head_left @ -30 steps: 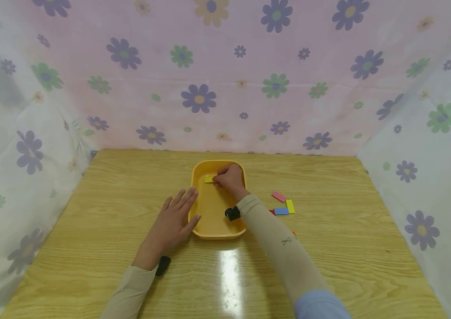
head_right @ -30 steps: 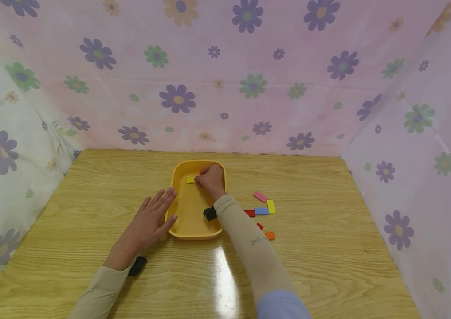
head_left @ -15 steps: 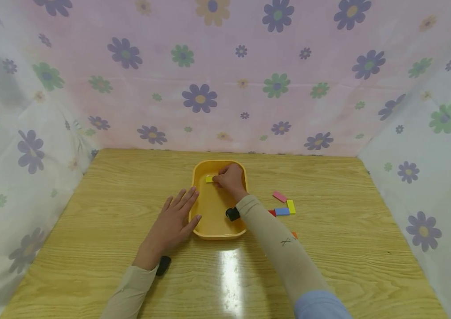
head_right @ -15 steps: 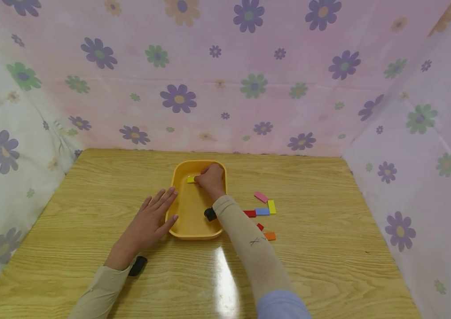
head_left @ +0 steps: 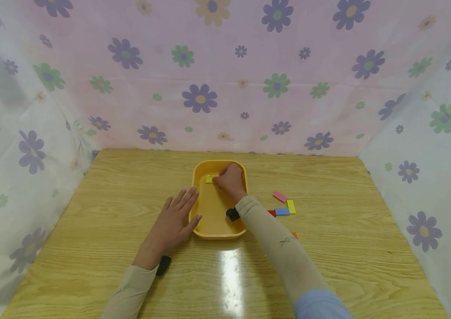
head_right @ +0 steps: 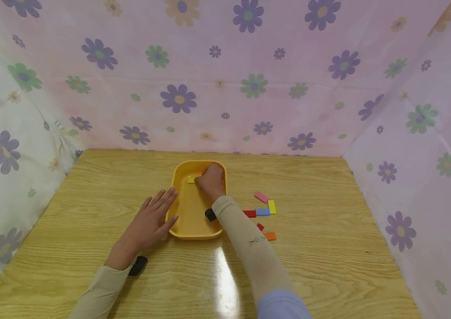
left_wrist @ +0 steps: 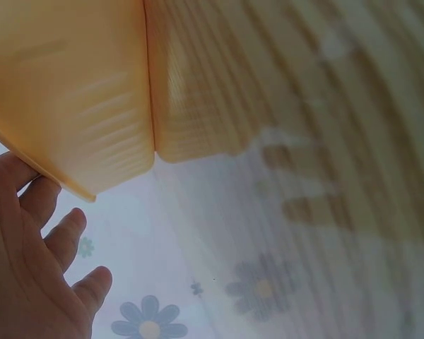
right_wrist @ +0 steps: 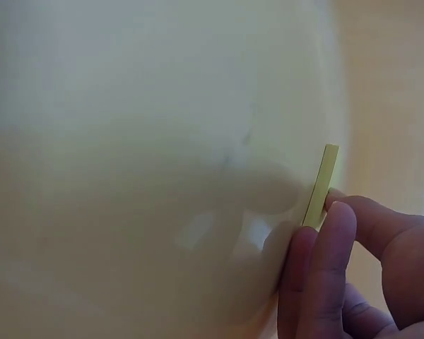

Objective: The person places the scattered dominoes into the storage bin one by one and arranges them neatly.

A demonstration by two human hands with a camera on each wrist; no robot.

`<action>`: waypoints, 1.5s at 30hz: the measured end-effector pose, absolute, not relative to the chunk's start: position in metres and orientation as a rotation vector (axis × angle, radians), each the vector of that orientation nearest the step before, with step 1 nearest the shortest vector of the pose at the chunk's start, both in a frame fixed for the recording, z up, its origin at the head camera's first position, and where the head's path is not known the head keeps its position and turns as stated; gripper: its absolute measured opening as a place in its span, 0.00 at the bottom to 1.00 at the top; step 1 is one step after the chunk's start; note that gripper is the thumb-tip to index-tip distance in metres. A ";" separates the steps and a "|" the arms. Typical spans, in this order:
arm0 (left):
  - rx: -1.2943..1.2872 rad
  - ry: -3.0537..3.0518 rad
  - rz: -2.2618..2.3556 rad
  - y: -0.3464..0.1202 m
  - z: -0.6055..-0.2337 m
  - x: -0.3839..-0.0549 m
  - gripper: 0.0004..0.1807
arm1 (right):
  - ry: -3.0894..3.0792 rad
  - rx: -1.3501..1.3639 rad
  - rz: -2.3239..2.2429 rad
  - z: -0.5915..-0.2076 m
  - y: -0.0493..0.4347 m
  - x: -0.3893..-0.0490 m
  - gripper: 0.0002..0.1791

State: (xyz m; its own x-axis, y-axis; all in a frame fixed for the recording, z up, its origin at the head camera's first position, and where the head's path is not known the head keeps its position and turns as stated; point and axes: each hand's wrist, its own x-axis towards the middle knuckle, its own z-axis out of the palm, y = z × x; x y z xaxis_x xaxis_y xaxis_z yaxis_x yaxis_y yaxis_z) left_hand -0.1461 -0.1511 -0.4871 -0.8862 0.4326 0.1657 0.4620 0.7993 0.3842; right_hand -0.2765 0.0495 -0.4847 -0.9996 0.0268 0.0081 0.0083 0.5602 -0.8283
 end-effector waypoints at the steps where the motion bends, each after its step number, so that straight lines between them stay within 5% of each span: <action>1: -0.727 -2.913 -0.650 -0.151 -0.487 -0.146 0.37 | -2.760 -0.030 1.464 -0.484 0.050 -0.276 0.09; 26: -0.732 -2.883 -0.688 -0.150 -0.486 -0.146 0.37 | -2.589 0.083 1.941 -0.414 0.078 -0.264 0.15; 45: -0.725 -2.904 -0.711 -0.151 -0.489 -0.146 0.37 | -2.333 0.198 1.948 -0.423 0.137 -0.235 0.14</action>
State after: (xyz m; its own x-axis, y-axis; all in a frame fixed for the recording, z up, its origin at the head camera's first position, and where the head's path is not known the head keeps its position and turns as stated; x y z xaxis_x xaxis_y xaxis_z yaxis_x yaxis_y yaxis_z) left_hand -0.1463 -0.1513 -0.4890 -0.8870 0.4293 0.1700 0.4593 0.7824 0.4205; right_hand -0.2350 0.1368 -0.4235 -0.9870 -0.0385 0.1562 -0.1606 0.1750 -0.9714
